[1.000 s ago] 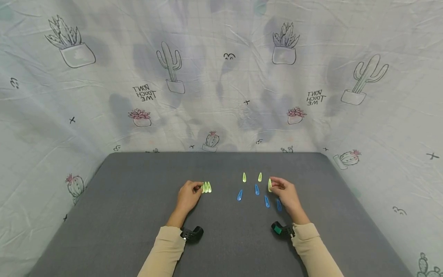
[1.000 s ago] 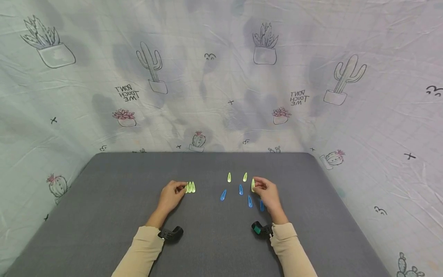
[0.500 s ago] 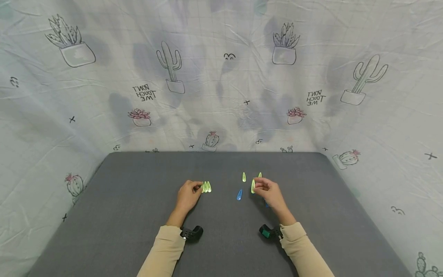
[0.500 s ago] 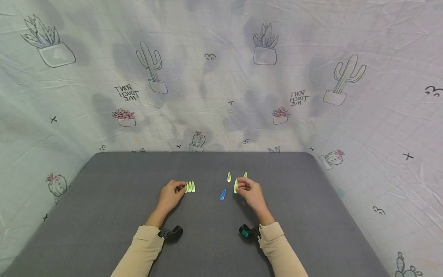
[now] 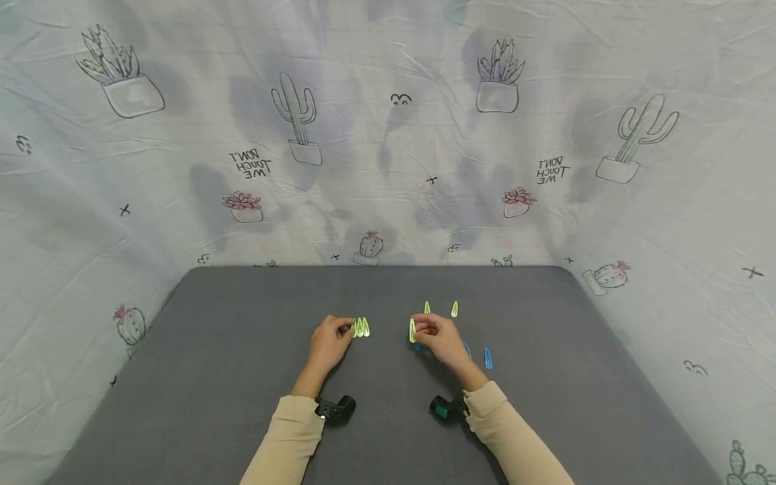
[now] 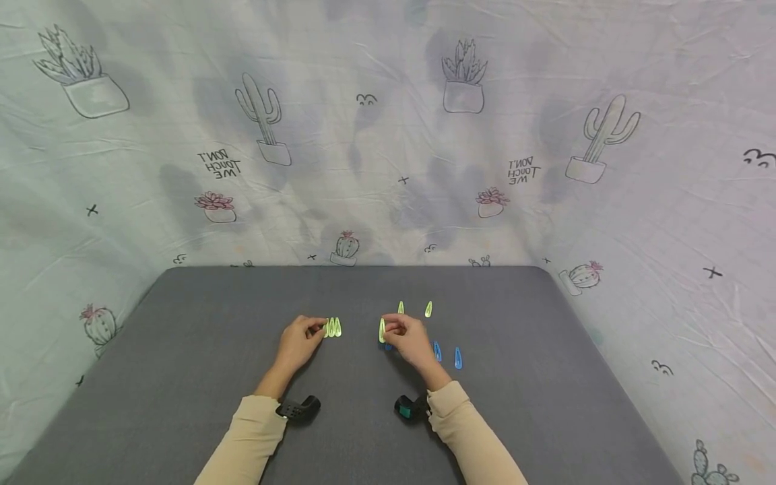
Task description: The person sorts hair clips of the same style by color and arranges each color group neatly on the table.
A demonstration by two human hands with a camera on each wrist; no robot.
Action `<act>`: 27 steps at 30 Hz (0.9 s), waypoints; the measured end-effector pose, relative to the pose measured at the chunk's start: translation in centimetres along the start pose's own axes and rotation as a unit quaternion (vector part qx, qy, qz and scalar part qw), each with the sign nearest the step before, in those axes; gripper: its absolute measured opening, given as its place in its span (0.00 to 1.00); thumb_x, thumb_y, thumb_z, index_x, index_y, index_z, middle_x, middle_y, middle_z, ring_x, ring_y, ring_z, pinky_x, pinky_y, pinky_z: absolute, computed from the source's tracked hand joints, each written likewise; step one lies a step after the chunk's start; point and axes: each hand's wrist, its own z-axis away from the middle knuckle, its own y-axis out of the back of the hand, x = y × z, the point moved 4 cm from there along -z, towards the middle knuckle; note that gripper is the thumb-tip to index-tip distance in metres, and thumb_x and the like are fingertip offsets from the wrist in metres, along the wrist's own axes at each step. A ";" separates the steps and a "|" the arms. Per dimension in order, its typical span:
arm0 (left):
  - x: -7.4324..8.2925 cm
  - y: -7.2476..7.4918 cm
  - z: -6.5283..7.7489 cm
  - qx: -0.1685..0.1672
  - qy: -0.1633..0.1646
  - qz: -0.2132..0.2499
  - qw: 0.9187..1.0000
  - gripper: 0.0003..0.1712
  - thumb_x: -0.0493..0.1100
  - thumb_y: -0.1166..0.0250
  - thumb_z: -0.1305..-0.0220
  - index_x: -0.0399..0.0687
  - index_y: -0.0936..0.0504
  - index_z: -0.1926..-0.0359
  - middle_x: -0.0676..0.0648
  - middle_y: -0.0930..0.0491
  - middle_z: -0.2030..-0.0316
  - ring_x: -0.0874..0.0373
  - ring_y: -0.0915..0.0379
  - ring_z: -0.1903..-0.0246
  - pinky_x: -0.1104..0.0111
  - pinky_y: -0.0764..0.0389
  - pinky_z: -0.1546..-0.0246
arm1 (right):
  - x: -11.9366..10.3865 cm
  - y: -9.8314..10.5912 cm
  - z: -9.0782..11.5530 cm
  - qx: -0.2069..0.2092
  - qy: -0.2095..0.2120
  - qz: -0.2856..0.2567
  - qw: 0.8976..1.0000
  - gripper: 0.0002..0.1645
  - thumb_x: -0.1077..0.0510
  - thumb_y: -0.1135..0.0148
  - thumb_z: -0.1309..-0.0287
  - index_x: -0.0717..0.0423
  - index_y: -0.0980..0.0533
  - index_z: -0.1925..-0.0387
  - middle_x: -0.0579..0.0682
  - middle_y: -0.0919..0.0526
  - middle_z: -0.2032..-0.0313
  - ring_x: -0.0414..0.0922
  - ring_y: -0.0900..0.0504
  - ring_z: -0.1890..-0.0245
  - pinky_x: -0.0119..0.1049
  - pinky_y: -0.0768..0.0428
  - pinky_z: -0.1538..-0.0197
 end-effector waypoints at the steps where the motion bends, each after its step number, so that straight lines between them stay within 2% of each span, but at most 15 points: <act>1: 0.0 0.0 0.0 -0.001 0.003 0.000 1.000 0.11 0.38 0.34 0.42 0.44 0.14 0.58 0.48 0.25 0.70 0.61 0.36 0.76 0.67 0.34 0.72 | -0.7 -0.3 0.0 -0.007 0.003 0.003 1.000 0.21 0.70 0.40 0.44 0.73 0.26 0.48 0.66 0.20 0.63 0.45 0.22 0.68 0.29 0.28 0.70; 4: 0.0 0.1 0.0 -0.001 0.000 -0.004 1.000 0.11 0.38 0.34 0.42 0.44 0.14 0.57 0.48 0.25 0.70 0.61 0.36 0.76 0.67 0.34 0.73 | -2.3 -1.3 0.0 -0.022 0.013 0.013 1.000 0.21 0.72 0.41 0.44 0.75 0.27 0.48 0.68 0.21 0.62 0.50 0.21 0.67 0.30 0.27 0.69; 7: 0.0 0.0 0.1 -0.002 0.001 0.000 1.000 0.11 0.38 0.34 0.42 0.44 0.14 0.58 0.48 0.25 0.70 0.61 0.36 0.77 0.67 0.34 0.73 | -1.1 -2.4 -1.0 -0.017 0.020 0.014 1.000 0.21 0.72 0.40 0.45 0.74 0.26 0.48 0.68 0.20 0.63 0.54 0.20 0.65 0.30 0.27 0.69; 11: 0.0 -0.1 0.1 -0.003 0.004 0.000 1.000 0.10 0.38 0.34 0.42 0.45 0.14 0.58 0.48 0.25 0.70 0.62 0.36 0.77 0.68 0.34 0.72 | 0.7 -3.8 -2.3 -0.003 0.013 0.016 1.000 0.21 0.70 0.37 0.46 0.68 0.23 0.48 0.62 0.18 0.64 0.49 0.19 0.66 0.30 0.26 0.70; 15: -0.1 -0.2 0.1 0.006 -0.004 -0.009 1.000 0.10 0.37 0.33 0.43 0.44 0.14 0.59 0.48 0.25 0.71 0.62 0.36 0.77 0.68 0.34 0.73 | 0.5 -4.9 -3.1 -0.001 0.013 0.030 0.999 0.20 0.67 0.36 0.46 0.63 0.21 0.49 0.57 0.17 0.65 0.44 0.19 0.67 0.31 0.24 0.68; 27: 0.0 0.0 0.0 0.011 -0.014 -0.009 1.000 0.09 0.36 0.33 0.44 0.44 0.14 0.60 0.48 0.25 0.72 0.62 0.36 0.78 0.68 0.34 0.73 | 0.5 -7.0 -4.6 -0.002 -0.004 0.079 0.997 0.19 0.67 0.36 0.47 0.63 0.20 0.51 0.55 0.16 0.66 0.46 0.17 0.67 0.33 0.21 0.67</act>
